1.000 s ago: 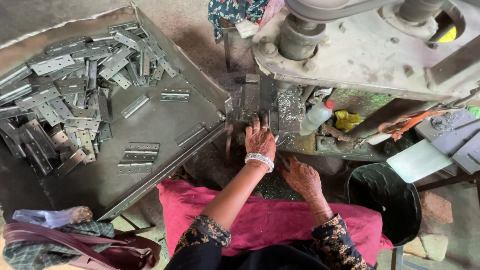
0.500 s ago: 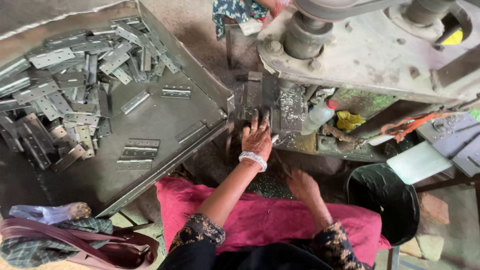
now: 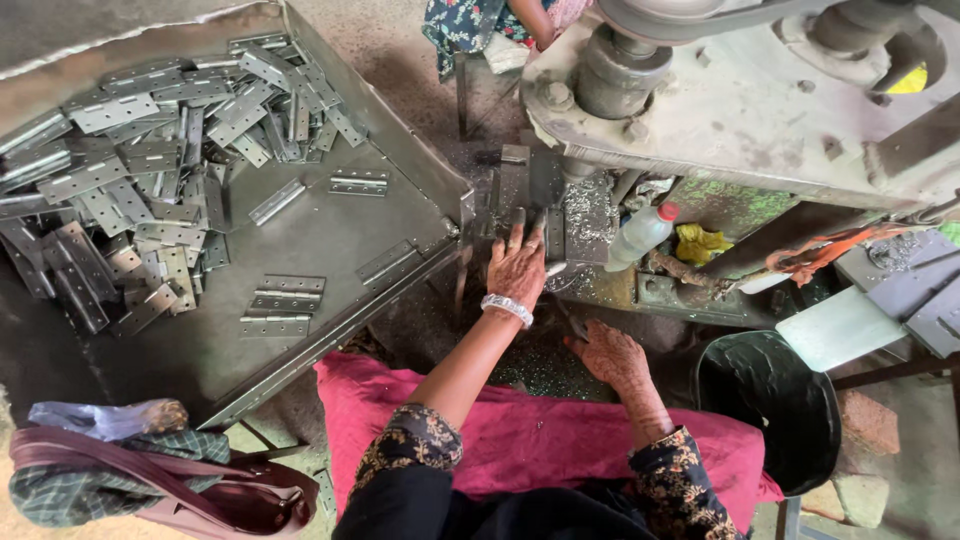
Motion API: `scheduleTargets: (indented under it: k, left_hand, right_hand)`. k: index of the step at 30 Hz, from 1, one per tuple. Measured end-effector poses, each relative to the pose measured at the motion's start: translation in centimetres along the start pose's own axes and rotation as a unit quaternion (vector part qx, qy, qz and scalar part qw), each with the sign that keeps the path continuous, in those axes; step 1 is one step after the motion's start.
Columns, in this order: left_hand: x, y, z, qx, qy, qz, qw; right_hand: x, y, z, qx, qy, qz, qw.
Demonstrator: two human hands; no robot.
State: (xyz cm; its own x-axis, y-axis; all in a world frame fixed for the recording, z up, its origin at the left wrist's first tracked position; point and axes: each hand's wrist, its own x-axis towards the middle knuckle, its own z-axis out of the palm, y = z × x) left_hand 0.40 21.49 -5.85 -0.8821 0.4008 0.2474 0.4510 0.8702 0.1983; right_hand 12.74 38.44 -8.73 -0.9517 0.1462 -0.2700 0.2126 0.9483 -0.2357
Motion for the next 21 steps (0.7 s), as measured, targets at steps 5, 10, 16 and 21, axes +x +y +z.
scheduleTargets:
  k: [5,10,16,21]
  left_hand:
    - [-1.1,0.7,0.0,-0.019,0.021,-0.02,0.999]
    - [-2.9,0.4,0.0,0.01,0.015,-0.008,1.0]
    - [2.4,0.6,-2.9,0.063,-0.067,-0.027,0.995]
    - [-1.8,1.3,-2.7,0.091,-0.093,-0.007,0.992]
  right_hand:
    - [-0.1,0.1,-0.1,-0.003,0.01,-0.001,1.0]
    - [0.0,0.1,0.3,-0.009,0.002,0.013,1.0]
    - [-0.1,0.6,0.8,-0.012,0.067,-0.049,0.996]
    - [-0.3,0.5,0.8,0.006,0.038,-0.016,0.999]
